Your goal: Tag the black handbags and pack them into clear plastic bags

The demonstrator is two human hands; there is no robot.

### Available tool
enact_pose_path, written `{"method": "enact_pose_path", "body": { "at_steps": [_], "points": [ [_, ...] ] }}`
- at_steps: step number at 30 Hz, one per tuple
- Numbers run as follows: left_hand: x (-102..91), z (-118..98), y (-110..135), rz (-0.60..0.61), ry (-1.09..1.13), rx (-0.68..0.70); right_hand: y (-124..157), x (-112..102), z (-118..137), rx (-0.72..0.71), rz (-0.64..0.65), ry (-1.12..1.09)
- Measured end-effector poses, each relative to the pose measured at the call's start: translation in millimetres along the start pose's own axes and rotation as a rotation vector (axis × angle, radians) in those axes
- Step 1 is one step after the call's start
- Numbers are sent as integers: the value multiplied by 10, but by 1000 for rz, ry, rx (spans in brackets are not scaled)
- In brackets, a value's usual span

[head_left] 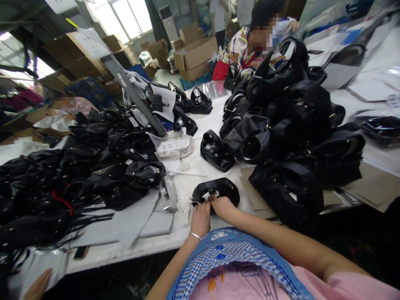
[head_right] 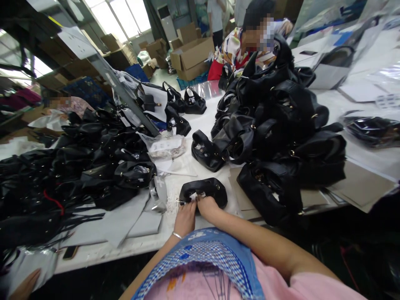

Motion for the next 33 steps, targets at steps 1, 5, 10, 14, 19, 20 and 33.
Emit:
{"method": "enact_pose_path", "body": {
  "at_steps": [1,5,10,14,19,20,33],
  "points": [
    [38,-10,-43,22,4,-1,-31,26,9,27,8,11],
    [65,53,-151,32,82,-32,-117,-4,-43,62,12,11],
    [-304,197,12,-168,382,13,193,-236,-245,-61,-156,-198],
    [-792,741,39,-451,547,-204,564,-300,-346,-89,-365,-398],
    [-696,1245,-597,-311,718,-370,593,-120,-334,-30,-407,-384],
    [-561,1214,-765,-188,752,-330,589,-109,-329,-33,-411,-392],
    [263,627,-1350,257,554,180,636,27,-457,394,-562,-406]
  ]
}}
Point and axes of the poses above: each hand's wrist, its own y-axis away from the middle knuckle, its own x-axis out of the palm, z = x × y, the point moved 10 cm from there along -y, towards the middle knuckle, and after that the axes turned 12 degrees about -z, right-handed, at the moved point
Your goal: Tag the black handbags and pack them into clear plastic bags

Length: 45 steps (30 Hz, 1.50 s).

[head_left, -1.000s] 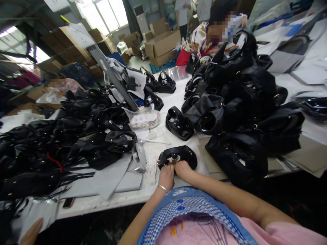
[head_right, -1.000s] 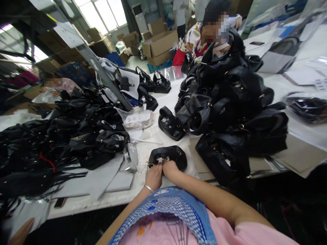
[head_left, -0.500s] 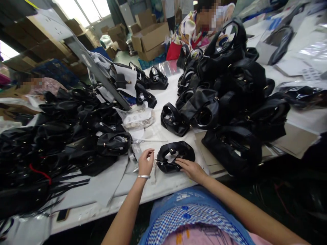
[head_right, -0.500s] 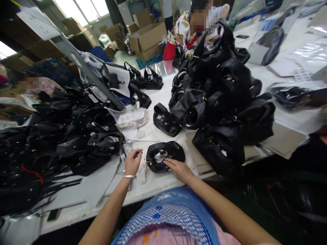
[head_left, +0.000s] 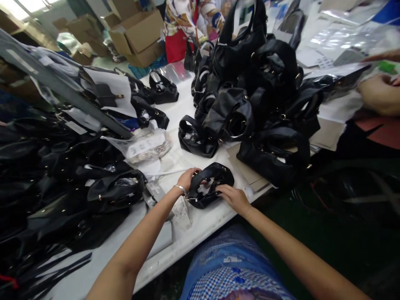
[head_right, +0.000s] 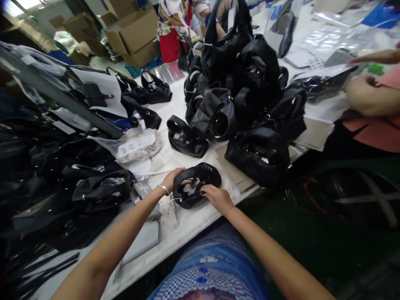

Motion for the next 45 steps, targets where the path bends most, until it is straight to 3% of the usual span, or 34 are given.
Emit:
{"method": "enact_pose_path", "body": {
  "at_steps": [7,9,12,16,19,26,32,41,45],
  "points": [
    [159,11,31,-30,-9,14,-93,31,-87,394,-208,21],
    [184,34,39,-47,-1,27,-95,52,-99,442,-274,29],
    [190,84,43,-74,13,40,-95,75,-41,359,-387,2],
    [185,74,51,-85,38,85,-45,76,116,79,-448,-55],
    [175,60,60,-89,38,86,8,75,182,-65,-353,69],
    [147,-7,76,-82,-12,70,62,30,250,-232,-133,329],
    [162,-1,70,-66,-31,80,-40,106,208,-245,-154,339],
    [231,-93,60,17,-157,179,-76,141,69,-93,-339,179],
    [222,-160,69,44,-170,230,-99,143,15,-52,-363,111]
  ]
}}
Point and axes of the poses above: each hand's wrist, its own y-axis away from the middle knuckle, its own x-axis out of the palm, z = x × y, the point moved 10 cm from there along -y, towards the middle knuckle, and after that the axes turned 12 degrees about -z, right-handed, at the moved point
